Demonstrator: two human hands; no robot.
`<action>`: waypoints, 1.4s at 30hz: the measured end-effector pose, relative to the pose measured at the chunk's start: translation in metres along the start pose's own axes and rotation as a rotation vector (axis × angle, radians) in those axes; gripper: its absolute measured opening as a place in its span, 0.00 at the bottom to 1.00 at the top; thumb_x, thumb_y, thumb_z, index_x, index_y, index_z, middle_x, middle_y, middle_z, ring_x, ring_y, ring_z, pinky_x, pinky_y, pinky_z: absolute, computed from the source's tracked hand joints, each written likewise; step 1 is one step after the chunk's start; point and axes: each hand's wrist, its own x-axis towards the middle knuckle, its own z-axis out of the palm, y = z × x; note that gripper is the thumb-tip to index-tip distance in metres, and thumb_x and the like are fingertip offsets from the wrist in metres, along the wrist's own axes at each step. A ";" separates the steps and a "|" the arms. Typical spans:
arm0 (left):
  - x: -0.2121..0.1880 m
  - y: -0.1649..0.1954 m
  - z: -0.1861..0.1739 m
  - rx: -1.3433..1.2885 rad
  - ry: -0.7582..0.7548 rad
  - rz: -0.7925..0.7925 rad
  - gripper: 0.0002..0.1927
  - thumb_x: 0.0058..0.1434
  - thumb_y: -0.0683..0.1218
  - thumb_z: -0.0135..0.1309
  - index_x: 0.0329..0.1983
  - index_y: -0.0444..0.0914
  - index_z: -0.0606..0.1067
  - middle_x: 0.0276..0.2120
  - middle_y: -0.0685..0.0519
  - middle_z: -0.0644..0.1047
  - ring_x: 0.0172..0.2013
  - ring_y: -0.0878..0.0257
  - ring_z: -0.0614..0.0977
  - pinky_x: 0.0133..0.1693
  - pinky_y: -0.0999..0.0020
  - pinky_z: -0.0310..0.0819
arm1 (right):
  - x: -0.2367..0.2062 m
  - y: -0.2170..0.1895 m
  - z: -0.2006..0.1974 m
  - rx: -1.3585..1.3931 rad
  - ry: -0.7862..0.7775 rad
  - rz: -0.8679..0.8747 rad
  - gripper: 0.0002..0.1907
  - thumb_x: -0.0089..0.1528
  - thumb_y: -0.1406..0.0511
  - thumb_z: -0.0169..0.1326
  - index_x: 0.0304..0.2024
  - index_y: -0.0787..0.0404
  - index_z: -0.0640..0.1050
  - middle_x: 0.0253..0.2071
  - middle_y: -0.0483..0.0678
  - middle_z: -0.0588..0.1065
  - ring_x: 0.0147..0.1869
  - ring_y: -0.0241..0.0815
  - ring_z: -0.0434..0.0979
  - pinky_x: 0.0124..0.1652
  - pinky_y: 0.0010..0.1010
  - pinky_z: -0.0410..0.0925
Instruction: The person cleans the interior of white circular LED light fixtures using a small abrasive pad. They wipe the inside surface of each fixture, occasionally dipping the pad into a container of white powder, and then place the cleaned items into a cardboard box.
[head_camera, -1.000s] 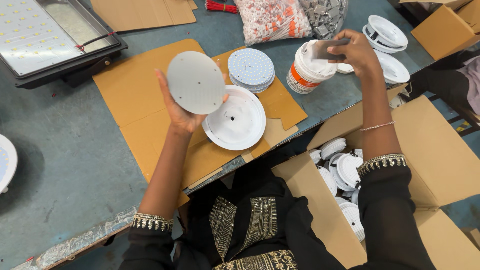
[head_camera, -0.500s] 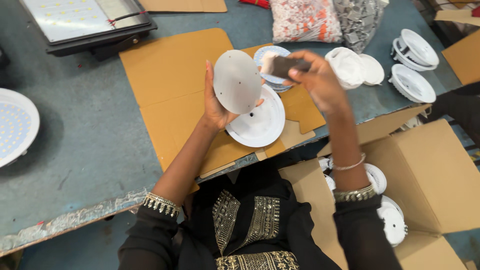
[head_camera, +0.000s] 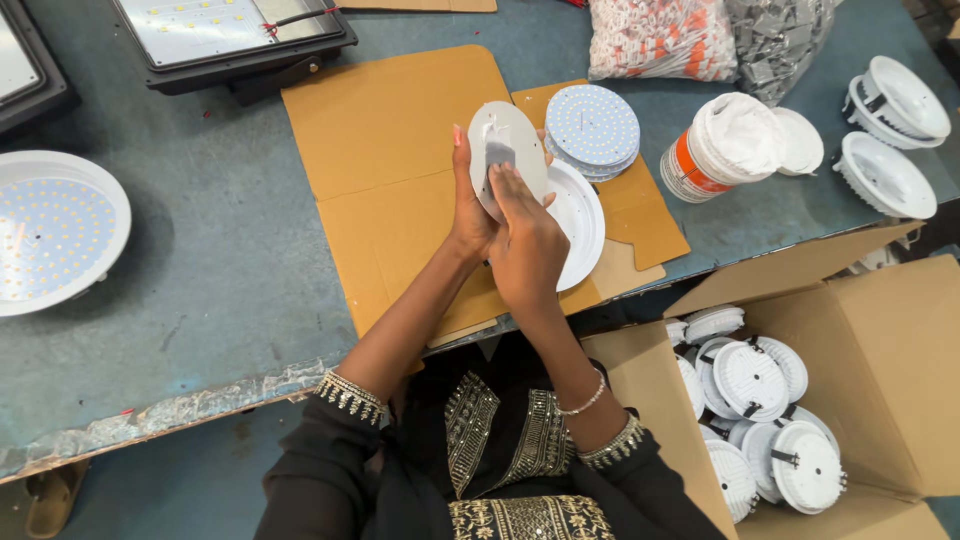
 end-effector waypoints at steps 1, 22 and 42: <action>-0.001 0.000 0.000 -0.008 -0.044 0.015 0.55 0.62 0.83 0.38 0.72 0.34 0.65 0.58 0.48 0.74 0.58 0.59 0.75 0.54 0.52 0.76 | -0.001 -0.001 -0.004 -0.013 -0.019 -0.012 0.22 0.61 0.75 0.53 0.59 0.61 0.79 0.58 0.55 0.77 0.63 0.50 0.78 0.57 0.38 0.71; 0.001 -0.002 -0.007 0.097 -0.028 -0.127 0.42 0.62 0.77 0.41 0.66 0.44 0.68 0.56 0.52 0.75 0.57 0.61 0.77 0.53 0.51 0.78 | 0.058 0.033 -0.073 0.297 -0.065 -0.025 0.14 0.65 0.75 0.57 0.53 0.63 0.82 0.48 0.52 0.82 0.51 0.46 0.85 0.52 0.32 0.74; -0.001 -0.012 -0.010 0.138 -0.058 -0.148 0.39 0.65 0.76 0.42 0.65 0.44 0.68 0.54 0.54 0.74 0.53 0.62 0.76 0.52 0.58 0.75 | 0.053 0.046 -0.050 0.293 -0.016 0.063 0.14 0.64 0.78 0.52 0.51 0.67 0.81 0.48 0.55 0.80 0.49 0.47 0.84 0.50 0.32 0.74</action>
